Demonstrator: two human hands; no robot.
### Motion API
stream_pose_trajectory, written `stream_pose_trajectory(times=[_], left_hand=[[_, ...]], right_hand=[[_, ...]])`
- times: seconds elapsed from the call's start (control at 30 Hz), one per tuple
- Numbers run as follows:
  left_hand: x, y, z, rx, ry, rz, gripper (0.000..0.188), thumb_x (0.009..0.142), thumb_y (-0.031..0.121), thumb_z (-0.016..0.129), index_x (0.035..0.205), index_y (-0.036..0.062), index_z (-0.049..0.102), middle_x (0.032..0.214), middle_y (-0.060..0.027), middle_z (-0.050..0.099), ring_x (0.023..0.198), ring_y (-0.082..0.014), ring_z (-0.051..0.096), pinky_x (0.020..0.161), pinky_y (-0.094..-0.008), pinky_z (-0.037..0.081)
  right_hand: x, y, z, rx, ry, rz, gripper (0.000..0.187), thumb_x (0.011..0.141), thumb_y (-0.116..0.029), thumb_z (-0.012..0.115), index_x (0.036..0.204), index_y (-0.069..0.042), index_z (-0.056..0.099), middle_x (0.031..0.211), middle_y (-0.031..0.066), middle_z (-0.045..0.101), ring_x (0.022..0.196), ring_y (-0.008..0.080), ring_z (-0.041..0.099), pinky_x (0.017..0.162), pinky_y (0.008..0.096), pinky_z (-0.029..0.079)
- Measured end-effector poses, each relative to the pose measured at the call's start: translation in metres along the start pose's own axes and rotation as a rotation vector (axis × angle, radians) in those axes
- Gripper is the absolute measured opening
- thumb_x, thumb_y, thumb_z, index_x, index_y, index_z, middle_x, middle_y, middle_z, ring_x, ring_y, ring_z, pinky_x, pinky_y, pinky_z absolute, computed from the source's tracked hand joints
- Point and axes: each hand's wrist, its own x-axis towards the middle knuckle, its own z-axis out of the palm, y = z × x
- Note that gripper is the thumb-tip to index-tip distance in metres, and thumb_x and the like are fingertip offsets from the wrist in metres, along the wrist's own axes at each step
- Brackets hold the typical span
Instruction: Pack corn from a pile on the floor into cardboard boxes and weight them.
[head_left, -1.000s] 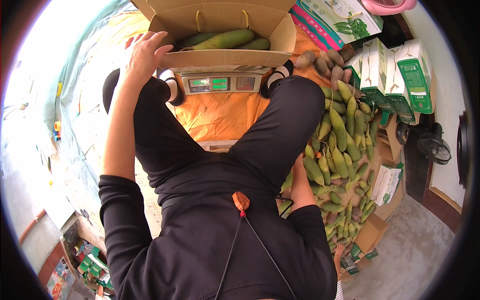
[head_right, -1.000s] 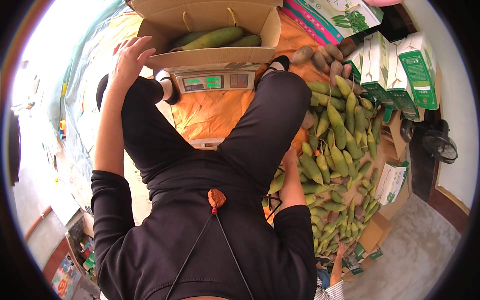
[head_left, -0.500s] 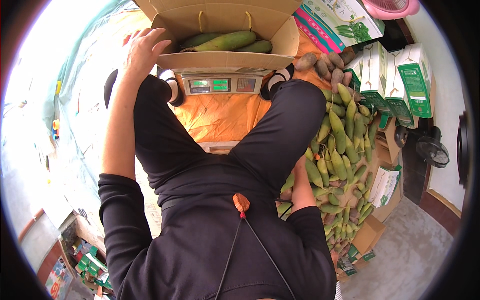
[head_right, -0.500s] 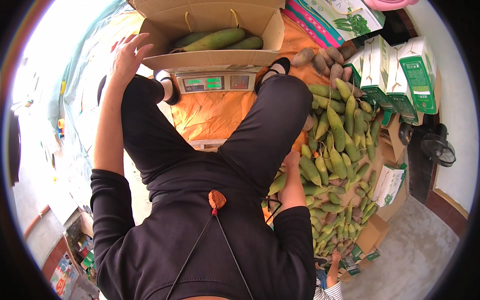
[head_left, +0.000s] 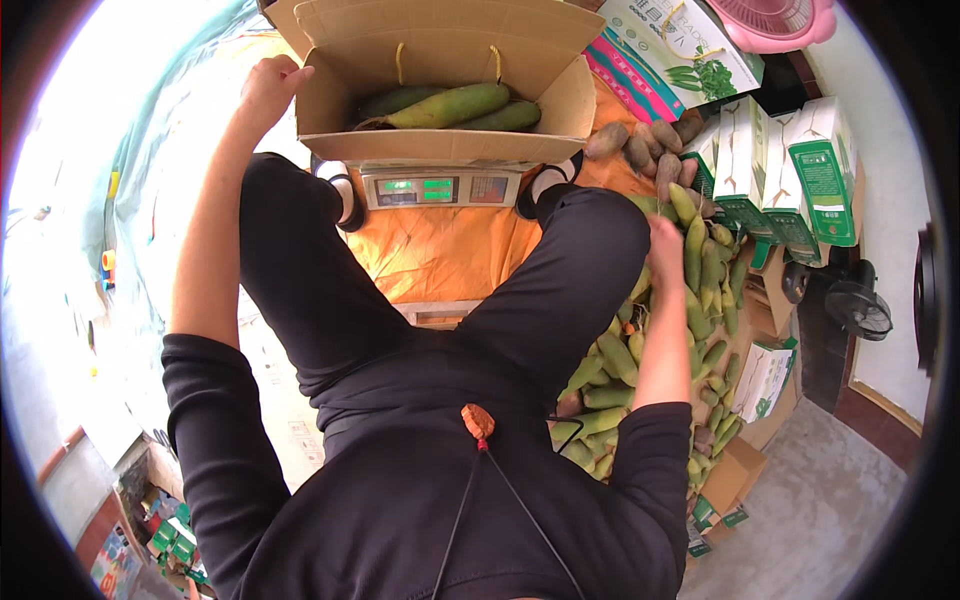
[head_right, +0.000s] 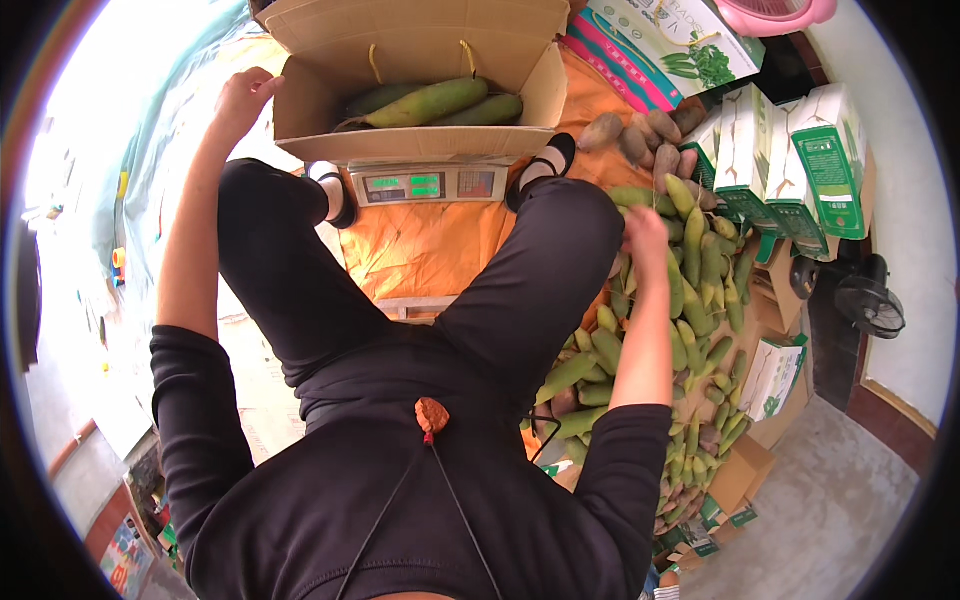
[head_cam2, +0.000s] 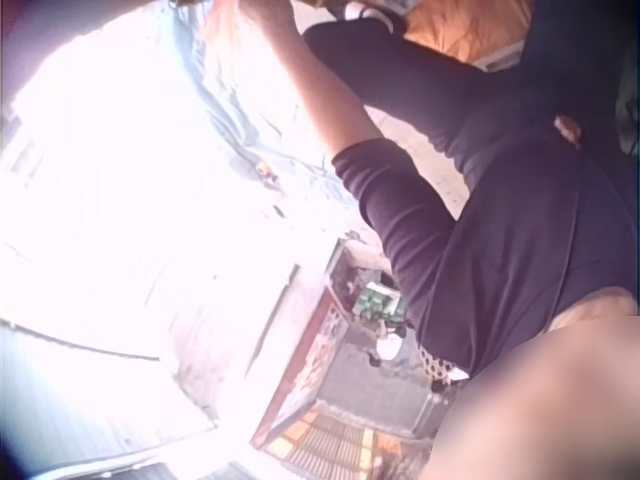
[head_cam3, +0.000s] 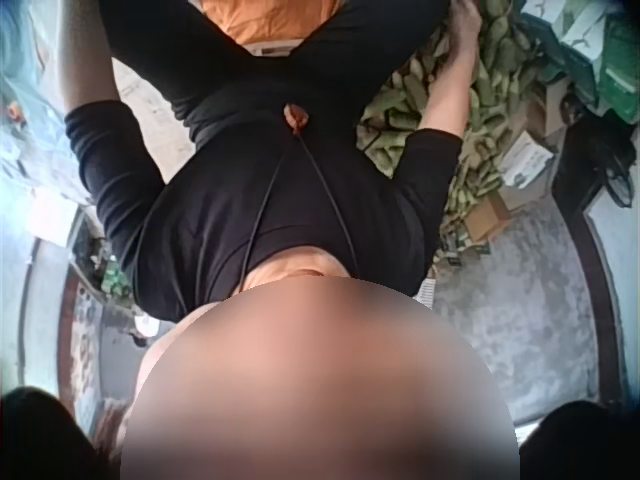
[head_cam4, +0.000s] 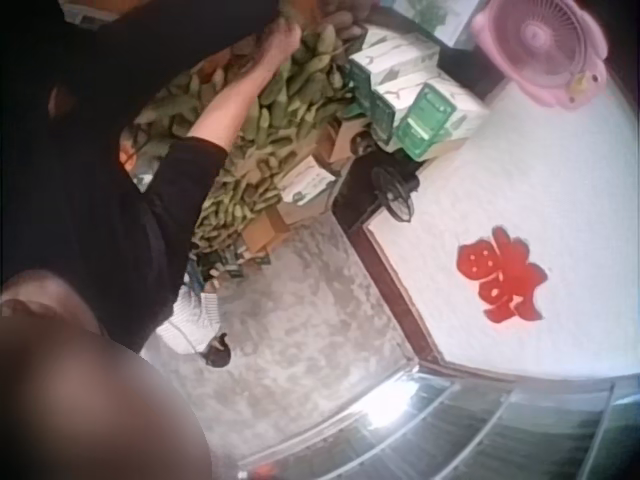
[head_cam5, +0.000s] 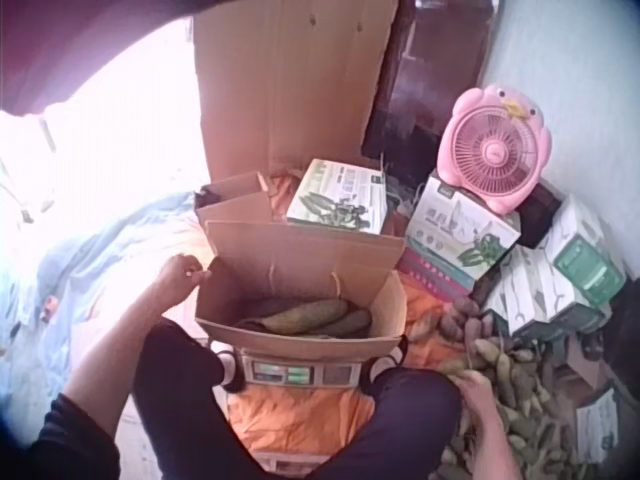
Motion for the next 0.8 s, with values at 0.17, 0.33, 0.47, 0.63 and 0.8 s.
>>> stream_pose_trajectory(times=[0.17, 0.33, 0.47, 0.63, 0.8], left_hand=[[0.014, -0.019, 0.020, -0.136, -0.171, -0.143, 0.050, 0.085, 0.042, 0.062, 0.086, -0.0079, 0.065, 0.074, -0.0162, 0.065, 0.072, -0.0240, 0.063, 0.066, -0.0392, 0.049], [0.023, -0.022, 0.027, -0.171, 0.045, -0.270, 0.059, 0.083, 0.053, 0.061, 0.075, -0.0058, 0.061, 0.075, -0.0165, 0.064, 0.076, -0.0216, 0.063, 0.065, -0.0374, 0.050], [0.018, -0.037, 0.028, -0.070, -0.163, -0.302, 0.062, 0.084, 0.056, 0.058, 0.080, -0.0061, 0.057, 0.070, -0.0171, 0.063, 0.061, -0.0237, 0.061, 0.060, -0.0369, 0.051], [0.023, -0.045, 0.038, 0.050, -0.456, -0.370, 0.065, 0.087, 0.053, 0.055, 0.094, -0.0112, 0.054, 0.071, -0.0195, 0.063, 0.054, -0.0252, 0.063, 0.057, -0.0391, 0.052], [0.023, -0.027, 0.035, 0.090, -0.398, -0.417, 0.066, 0.086, 0.053, 0.055, 0.096, -0.0127, 0.054, 0.075, -0.0195, 0.064, 0.057, -0.0270, 0.066, 0.060, -0.0393, 0.052]], right_hand=[[0.019, -0.136, 0.031, -0.231, -0.141, -0.177, 0.033, 0.088, -0.032, 0.062, 0.106, -0.005, 0.064, 0.087, 0.0006, 0.063, 0.076, 0.0095, 0.059, 0.060, 0.0249, 0.045], [0.043, -0.198, 0.073, -0.500, -0.211, -0.249, 0.044, 0.087, -0.044, 0.059, 0.107, -0.005, 0.064, 0.094, 0.0058, 0.066, 0.081, 0.0145, 0.061, 0.065, 0.0281, 0.046], [0.061, -0.197, 0.102, -0.891, -0.148, -0.271, 0.055, 0.081, -0.055, 0.057, 0.096, -0.004, 0.068, 0.088, 0.0147, 0.068, 0.088, 0.0255, 0.065, 0.076, 0.0386, 0.048], [0.071, -0.185, 0.126, -0.924, -0.139, -0.232, 0.054, 0.081, -0.054, 0.054, 0.098, -0.005, 0.069, 0.096, 0.0167, 0.068, 0.096, 0.0303, 0.064, 0.084, 0.0412, 0.047], [0.087, -0.180, 0.122, -0.938, -0.187, -0.250, 0.056, 0.080, -0.057, 0.054, 0.101, -0.007, 0.069, 0.099, 0.0174, 0.068, 0.098, 0.0312, 0.063, 0.087, 0.0417, 0.046]])
